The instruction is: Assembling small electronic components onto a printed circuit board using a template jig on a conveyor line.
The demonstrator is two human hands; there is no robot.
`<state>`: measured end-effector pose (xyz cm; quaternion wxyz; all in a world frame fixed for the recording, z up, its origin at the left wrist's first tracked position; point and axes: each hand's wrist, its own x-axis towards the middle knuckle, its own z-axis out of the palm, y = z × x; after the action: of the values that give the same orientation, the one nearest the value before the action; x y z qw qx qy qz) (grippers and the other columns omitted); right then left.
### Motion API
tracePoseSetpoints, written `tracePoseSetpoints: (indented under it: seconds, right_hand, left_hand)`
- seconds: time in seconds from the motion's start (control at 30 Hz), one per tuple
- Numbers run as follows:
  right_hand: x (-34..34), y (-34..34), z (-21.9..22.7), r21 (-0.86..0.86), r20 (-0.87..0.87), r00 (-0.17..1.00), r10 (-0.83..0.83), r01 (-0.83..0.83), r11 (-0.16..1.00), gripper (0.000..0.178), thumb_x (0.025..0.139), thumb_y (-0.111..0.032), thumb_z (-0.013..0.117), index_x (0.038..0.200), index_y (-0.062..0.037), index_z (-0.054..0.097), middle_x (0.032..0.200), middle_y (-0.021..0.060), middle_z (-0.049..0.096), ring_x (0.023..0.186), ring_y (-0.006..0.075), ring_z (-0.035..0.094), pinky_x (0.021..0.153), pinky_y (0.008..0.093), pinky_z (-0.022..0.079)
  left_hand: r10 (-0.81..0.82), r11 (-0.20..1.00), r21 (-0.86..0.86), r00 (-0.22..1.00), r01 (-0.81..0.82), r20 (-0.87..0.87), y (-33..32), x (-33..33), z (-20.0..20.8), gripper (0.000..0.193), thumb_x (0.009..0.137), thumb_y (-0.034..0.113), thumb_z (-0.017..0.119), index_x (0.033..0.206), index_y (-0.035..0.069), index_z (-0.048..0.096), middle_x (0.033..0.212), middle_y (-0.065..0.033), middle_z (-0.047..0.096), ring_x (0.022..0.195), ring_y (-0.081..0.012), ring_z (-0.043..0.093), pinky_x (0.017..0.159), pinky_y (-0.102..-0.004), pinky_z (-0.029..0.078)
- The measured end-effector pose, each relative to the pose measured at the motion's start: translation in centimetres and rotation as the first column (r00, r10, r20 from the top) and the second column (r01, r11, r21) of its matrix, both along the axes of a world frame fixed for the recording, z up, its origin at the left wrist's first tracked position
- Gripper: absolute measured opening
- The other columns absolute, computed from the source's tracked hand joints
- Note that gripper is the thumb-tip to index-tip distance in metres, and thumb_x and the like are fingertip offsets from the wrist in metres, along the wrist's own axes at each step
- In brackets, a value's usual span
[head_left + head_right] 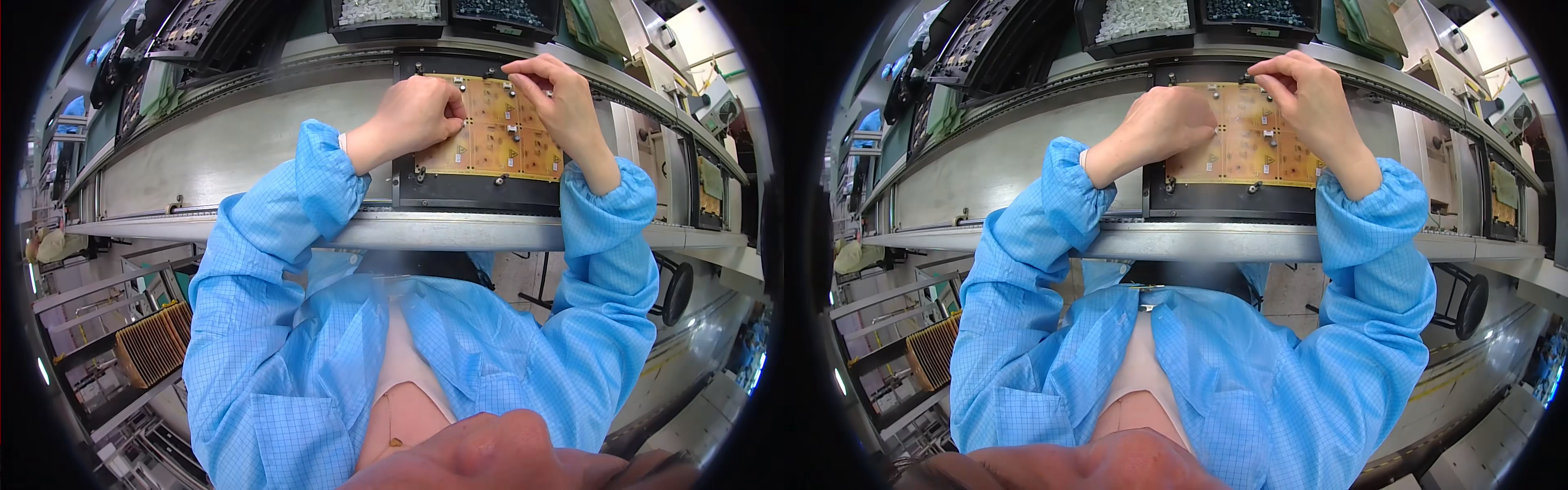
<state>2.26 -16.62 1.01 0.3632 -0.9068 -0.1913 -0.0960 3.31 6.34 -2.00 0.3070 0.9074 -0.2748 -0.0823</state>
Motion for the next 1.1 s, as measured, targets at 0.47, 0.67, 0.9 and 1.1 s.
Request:
tracePoseSetpoints:
  seconds: [0.47, 0.67, 0.9, 1.1]
  right_hand:
    - [-2.7, 0.1, -1.4, 0.487, -0.495, 0.847, 0.195, 0.084, 0.870, 0.021, 0.094, -0.009, 0.066, 0.110, 0.0035, 0.067, 0.092, 0.0074, 0.070, 0.084, 0.0127, 0.067, 0.077, 0.0260, 0.055]
    - [-3.5, -0.3, -1.5, 0.584, -0.652, 0.703, 0.284, 0.227, 0.780, 0.022, 0.092, -0.009, 0.068, 0.111, 0.0022, 0.067, 0.094, 0.0073, 0.070, 0.083, 0.0124, 0.067, 0.077, 0.0250, 0.054]
    - [-3.9, 1.5, -2.6, 0.367, -0.606, 0.788, 0.104, 0.161, 0.916, 0.020, 0.092, -0.006, 0.067, 0.110, 0.0044, 0.067, 0.093, 0.0068, 0.071, 0.082, 0.0114, 0.067, 0.078, 0.0245, 0.055]
    - [-4.6, 3.5, -2.9, 0.099, -0.430, 0.902, -0.040, 0.091, 0.991, 0.013, 0.091, -0.003, 0.067, 0.102, 0.0035, 0.069, 0.092, 0.0060, 0.071, 0.081, 0.0099, 0.067, 0.076, 0.0228, 0.054]
  left_hand:
    - [-0.068, 0.991, 0.126, 0.970, 0.039, 0.232, -1.2, -0.9, -0.8, 0.009, 0.075, 0.011, 0.069, 0.083, 0.006, 0.070, 0.087, -0.0136, 0.069, 0.087, -0.0312, 0.068, 0.075, -0.0424, 0.055]
    - [-0.076, 0.995, 0.077, 0.954, 0.056, 0.289, -0.8, -0.8, -2.0, 0.011, 0.084, 0.016, 0.061, 0.089, 0.007, 0.066, 0.089, -0.0126, 0.068, 0.086, -0.0358, 0.066, 0.073, -0.0455, 0.053]
    - [-0.026, 0.999, -0.012, 0.969, 0.030, 0.246, 0.1, -0.3, -2.1, 0.011, 0.084, 0.018, 0.063, 0.087, 0.008, 0.066, 0.086, -0.0112, 0.069, 0.084, -0.0341, 0.066, 0.073, -0.0451, 0.053]
    - [0.043, 0.974, -0.227, 0.964, 0.018, 0.263, 3.4, 0.2, -1.1, 0.014, 0.084, 0.018, 0.063, 0.089, 0.007, 0.068, 0.085, -0.0123, 0.068, 0.084, -0.0349, 0.066, 0.073, -0.0437, 0.053]
